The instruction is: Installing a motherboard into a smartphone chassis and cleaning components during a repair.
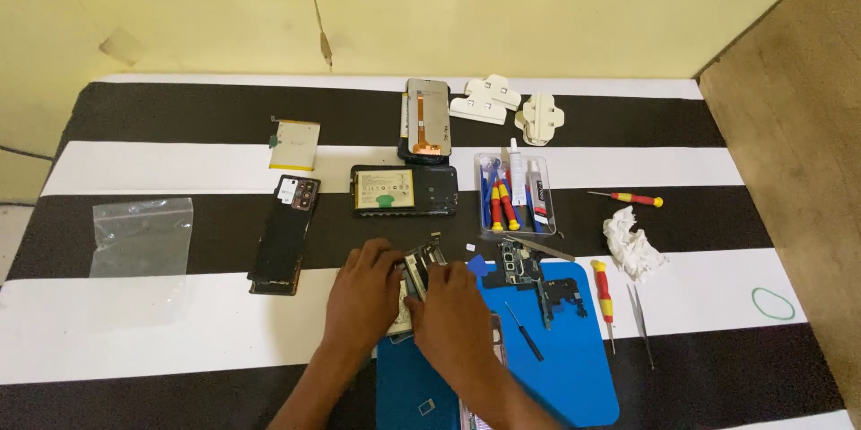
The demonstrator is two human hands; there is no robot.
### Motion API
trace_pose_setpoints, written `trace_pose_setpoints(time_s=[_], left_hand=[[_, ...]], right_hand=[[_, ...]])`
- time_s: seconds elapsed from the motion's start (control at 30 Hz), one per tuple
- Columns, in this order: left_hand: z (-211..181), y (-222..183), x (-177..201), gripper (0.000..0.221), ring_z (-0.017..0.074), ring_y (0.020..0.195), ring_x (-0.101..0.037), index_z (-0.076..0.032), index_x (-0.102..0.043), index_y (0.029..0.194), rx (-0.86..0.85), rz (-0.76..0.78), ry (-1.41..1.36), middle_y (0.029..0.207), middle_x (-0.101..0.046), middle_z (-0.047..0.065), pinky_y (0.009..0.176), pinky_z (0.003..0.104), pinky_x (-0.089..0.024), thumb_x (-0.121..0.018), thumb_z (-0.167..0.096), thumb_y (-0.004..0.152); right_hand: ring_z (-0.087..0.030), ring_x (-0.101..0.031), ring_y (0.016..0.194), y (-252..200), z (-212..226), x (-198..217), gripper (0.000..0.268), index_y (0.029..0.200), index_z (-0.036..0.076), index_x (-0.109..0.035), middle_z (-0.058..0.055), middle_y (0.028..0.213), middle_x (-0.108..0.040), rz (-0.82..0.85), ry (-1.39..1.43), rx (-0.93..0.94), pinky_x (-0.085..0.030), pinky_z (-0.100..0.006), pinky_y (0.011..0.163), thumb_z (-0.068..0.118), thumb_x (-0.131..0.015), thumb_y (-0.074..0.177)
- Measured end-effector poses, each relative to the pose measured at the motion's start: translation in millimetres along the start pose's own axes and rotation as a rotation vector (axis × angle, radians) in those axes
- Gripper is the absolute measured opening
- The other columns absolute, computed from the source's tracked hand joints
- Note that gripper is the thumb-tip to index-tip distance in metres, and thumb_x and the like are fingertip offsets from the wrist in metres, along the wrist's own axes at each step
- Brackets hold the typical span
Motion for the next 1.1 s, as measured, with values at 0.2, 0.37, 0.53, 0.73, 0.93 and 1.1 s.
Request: trace_pose_setpoints(time_s=[0.2, 0.37, 0.53, 0.73, 0.93, 1.1], left_hand=[[0.6, -4.9, -1.1, 0.022, 0.0296, 0.096, -0.060, -0.007, -0.071, 0.115, -0.087, -0.105, -0.007, 0.119, -0.064, 0.009, 0.081, 0.047, -0.053, -0.056, -0.012, 0.100], [6.2, -7.3, -9.4, 0.025, 0.0303, 0.103, -0.061, -0.006, -0.070, 0.119, -0.083, -0.090, 0.025, 0.123, -0.064, 0.011, 0.083, 0.047, -0.054, -0.056, -0.009, 0.098], [4.3, -9.8, -2.6, 0.023, 0.0295, 0.099, -0.060, -0.005, -0.069, 0.117, -0.104, -0.169, -0.069, 0.118, -0.065, 0.011, 0.083, 0.045, -0.053, -0.053, -0.010, 0.102], [-0.6, -10.6, 4.9, 0.019, 0.0304, 0.095, -0.061, -0.002, -0.070, 0.112, -0.156, -0.215, -0.093, 0.113, -0.065, 0.013, 0.080, 0.044, -0.054, -0.061, -0.007, 0.097], [0.5, -9.3, 3.2, 0.021, 0.0281, 0.098, -0.061, -0.005, -0.070, 0.115, -0.110, -0.154, -0.095, 0.117, -0.064, 0.010, 0.080, 0.044, -0.055, -0.062, -0.008, 0.096], [0.8, -8.6, 3.3, 0.022, 0.0290, 0.099, -0.062, -0.003, -0.072, 0.115, -0.107, -0.160, -0.092, 0.118, -0.065, 0.011, 0.081, 0.044, -0.055, -0.061, -0.010, 0.097]], right_hand=[[-0.038, -0.058, 0.106, 6.1, 7.2, 3.1, 0.045, 0.129, 0.003, -0.055, -0.023, 0.118, -0.058, -0.049, -0.040, -0.012, -0.059, -0.046, 0.074, 0.030, -0.070, 0.097], [-0.037, -0.057, 0.112, 11.2, 5.0, -15.1, 0.055, 0.128, 0.002, -0.057, -0.024, 0.125, -0.056, -0.021, -0.155, -0.039, -0.059, -0.042, 0.080, 0.012, -0.083, 0.080], [-0.039, -0.062, 0.098, 12.6, 4.6, -19.3, 0.038, 0.119, -0.005, -0.062, -0.027, 0.114, -0.061, -0.145, -0.190, 0.039, -0.060, -0.040, 0.068, 0.017, -0.069, 0.089], [-0.034, -0.068, 0.091, 14.7, -1.4, -0.8, 0.028, 0.116, 0.002, -0.067, -0.016, 0.105, -0.067, 0.013, -0.081, -0.005, -0.059, -0.045, 0.062, 0.023, -0.061, 0.097], [-0.032, -0.069, 0.091, 7.3, 1.4, -4.7, 0.028, 0.117, -0.001, -0.065, -0.019, 0.105, -0.067, -0.035, -0.285, 0.154, -0.063, -0.040, 0.058, 0.012, -0.068, 0.092], [-0.029, -0.069, 0.091, 4.1, -7.2, -8.0, 0.022, 0.114, 0.000, -0.064, -0.018, 0.103, -0.067, -0.113, -0.357, 0.140, -0.062, -0.035, 0.055, 0.008, -0.067, 0.094]])
Point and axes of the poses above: each hand's wrist, its own y-axis towards the middle knuckle, its own x-axis out of the back of the hand, z = x × y, the point moved 5 cm from there along y, towards the middle knuckle
